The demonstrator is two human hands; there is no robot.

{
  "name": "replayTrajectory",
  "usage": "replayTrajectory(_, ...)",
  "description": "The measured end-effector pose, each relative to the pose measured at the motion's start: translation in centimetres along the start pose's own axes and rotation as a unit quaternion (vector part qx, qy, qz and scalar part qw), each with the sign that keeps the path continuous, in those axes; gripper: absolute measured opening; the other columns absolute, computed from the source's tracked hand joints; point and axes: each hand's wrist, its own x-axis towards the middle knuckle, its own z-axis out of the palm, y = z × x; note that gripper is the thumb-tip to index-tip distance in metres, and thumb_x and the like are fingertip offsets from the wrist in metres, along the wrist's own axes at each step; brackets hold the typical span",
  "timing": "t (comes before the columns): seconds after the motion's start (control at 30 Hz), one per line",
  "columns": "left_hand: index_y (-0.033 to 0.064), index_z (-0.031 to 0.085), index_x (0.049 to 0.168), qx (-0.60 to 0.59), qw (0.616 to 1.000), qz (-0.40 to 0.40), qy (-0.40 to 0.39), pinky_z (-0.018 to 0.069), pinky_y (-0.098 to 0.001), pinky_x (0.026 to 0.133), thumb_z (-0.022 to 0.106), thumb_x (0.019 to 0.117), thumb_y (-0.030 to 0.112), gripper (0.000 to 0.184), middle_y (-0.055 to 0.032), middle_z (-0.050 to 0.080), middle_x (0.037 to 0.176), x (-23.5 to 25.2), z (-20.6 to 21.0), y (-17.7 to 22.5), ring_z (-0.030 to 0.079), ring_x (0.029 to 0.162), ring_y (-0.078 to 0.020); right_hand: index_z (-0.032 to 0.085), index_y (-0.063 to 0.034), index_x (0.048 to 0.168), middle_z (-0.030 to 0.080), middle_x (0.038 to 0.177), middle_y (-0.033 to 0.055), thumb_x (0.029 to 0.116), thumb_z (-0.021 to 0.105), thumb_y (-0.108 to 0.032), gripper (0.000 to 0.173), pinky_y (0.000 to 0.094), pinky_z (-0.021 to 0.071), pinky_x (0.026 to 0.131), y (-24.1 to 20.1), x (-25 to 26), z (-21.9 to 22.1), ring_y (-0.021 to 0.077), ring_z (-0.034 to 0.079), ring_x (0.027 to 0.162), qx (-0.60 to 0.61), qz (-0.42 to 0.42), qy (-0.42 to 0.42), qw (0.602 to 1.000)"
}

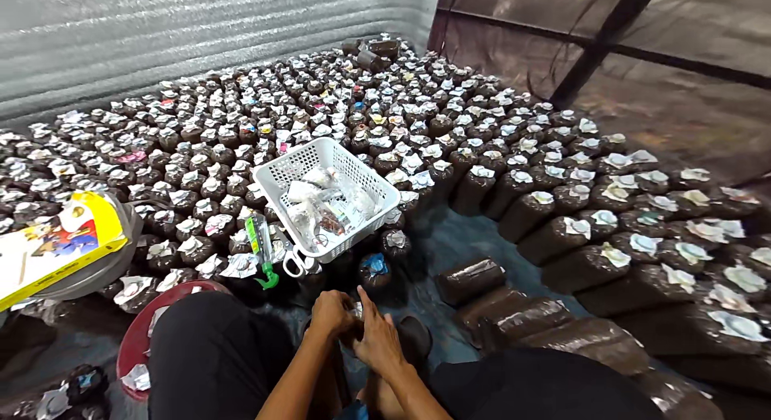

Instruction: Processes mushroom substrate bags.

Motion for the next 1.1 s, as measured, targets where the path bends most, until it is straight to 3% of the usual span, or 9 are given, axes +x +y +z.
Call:
replayTrajectory(0.13, 0.0175, 0.077, 0.11, -0.014, 1.0, -0.022, 0.009, 0.0544, -0.0538, 0.095, 0.081, 0.0783, 0.038, 0.038, -0.0076, 0.075, 0.11, 1.4, -0.9, -1.6, 0.07, 0.106, -0.0264, 0.031, -0.0166, 0.162, 0.057, 0.148, 0.0083, 0.0847, 0.074, -0.033, 0.09, 0.0506, 0.0448, 0.105, -1.0, -1.5, -1.8, 0.0277, 0.064, 0.119, -0.045, 0.024, -0.025, 0.998)
replayTrajectory(0.23, 0.0176, 0.078, 0.107, -0.029, 0.999, -0.015, -0.003, 0.0544, -0.0513, 0.094, 0.083, 0.0776, 0.04, 0.037, -0.0065, 0.075, 0.106, 1.7, -1.3, -2.7, 0.07, 0.103, -0.0241, 0.062, -0.0061, 0.133, 0.063, 0.134, 0.0132, 0.0894, 0.07, -0.036, 0.053, 0.0533, 0.0409, 0.106, -2.3, -2.1, -3.3, 0.0302, 0.064, 0.116, -0.099, 0.05, -0.11, 0.988)
replayTrajectory(0.33, 0.0166, 0.079, 0.106, -0.052, 0.999, -0.002, -0.009, 0.0543, -0.0497, 0.095, 0.084, 0.0776, 0.038, 0.036, -0.0056, 0.076, 0.105, 1.7, -1.3, -3.3, 0.071, 0.102, -0.0219, 0.071, -0.0077, 0.112, 0.068, 0.121, 0.0112, 0.0907, 0.069, -0.038, 0.037, 0.0527, 0.0403, 0.104, -2.6, -1.9, -4.7, 0.027, 0.064, 0.112, -0.105, 0.053, -0.157, 0.981)
replayTrajectory(0.4, 0.0174, 0.079, 0.106, -0.06, 0.998, -0.002, -0.01, 0.0544, -0.0485, 0.096, 0.084, 0.0785, 0.038, 0.035, -0.0037, 0.076, 0.105, 1.8, -1.4, -3.7, 0.071, 0.102, -0.02, 0.072, -0.0096, 0.101, 0.065, 0.115, 0.0075, 0.0879, 0.071, -0.037, 0.03, 0.0514, 0.0364, 0.105, -1.7, -1.5, -5.2, 0.0231, 0.061, 0.109, -0.058, 0.001, -0.138, 0.989)
replayTrajectory(0.5, 0.0174, 0.079, 0.106, -0.074, 0.997, 0.003, -0.009, 0.0551, -0.0475, 0.094, 0.084, 0.0793, 0.035, 0.032, -0.0034, 0.077, 0.103, 1.9, -1.4, -4.2, 0.071, 0.098, -0.0186, 0.07, -0.0128, 0.086, 0.065, 0.117, 0.0, 0.0812, 0.074, -0.034, 0.022, 0.0566, 0.0254, 0.118, 0.1, -0.4, -4.6, 0.0165, 0.06, 0.117, 0.043, -0.083, -0.082, 0.992)
replayTrajectory(0.57, 0.0163, 0.079, 0.107, -0.082, 0.997, 0.009, -0.015, 0.0548, -0.0469, 0.095, 0.083, 0.0804, 0.034, 0.032, -0.0037, 0.077, 0.104, 1.8, -1.5, -4.5, 0.071, 0.1, -0.0182, 0.068, -0.0135, 0.078, 0.067, 0.116, -0.0016, 0.0795, 0.073, -0.032, 0.019, 0.0548, 0.0295, 0.117, 0.7, 0.7, -3.9, 0.0147, 0.061, 0.116, 0.113, -0.109, -0.046, 0.987)
replayTrajectory(0.7, 0.0175, 0.079, 0.107, -0.087, 0.996, 0.019, -0.014, 0.0545, -0.0455, 0.097, 0.082, 0.0812, 0.035, 0.032, -0.0025, 0.077, 0.105, 1.6, -1.1, -5.0, 0.071, 0.102, -0.017, 0.07, -0.0094, 0.074, 0.072, 0.103, -0.0004, 0.0849, 0.068, -0.022, 0.017, 0.0326, 0.0527, 0.091, 2.2, 2.8, -2.4, 0.0089, 0.065, 0.101, 0.284, -0.121, 0.014, 0.951)
replayTrajectory(0.87, 0.0174, 0.079, 0.11, -0.083, 0.996, 0.029, -0.005, 0.0531, -0.045, 0.1, 0.08, 0.0833, 0.036, 0.033, -0.0058, 0.073, 0.115, 0.8, -0.1, -4.6, 0.068, 0.108, -0.0194, 0.072, -0.0076, 0.074, 0.068, 0.091, 0.0005, 0.0917, 0.057, -0.024, 0.028, 0.0302, 0.0495, 0.081, 2.9, 4.3, -1.7, 0.0086, 0.061, 0.089, 0.371, -0.099, 0.009, 0.923)
replayTrajectory(1.1, 0.0179, 0.078, 0.114, -0.098, 0.995, 0.016, 0.024, 0.0539, -0.0429, 0.099, 0.08, 0.0819, 0.037, 0.037, -0.0067, 0.07, 0.117, -0.1, 1.2, -3.8, 0.067, 0.108, -0.0198, 0.059, -0.0157, 0.062, 0.057, 0.069, -0.0061, 0.0951, 0.049, -0.021, 0.035, 0.0278, 0.0439, 0.069, 3.0, 4.2, -1.0, 0.006, 0.054, 0.07, 0.478, -0.071, -0.011, 0.875)
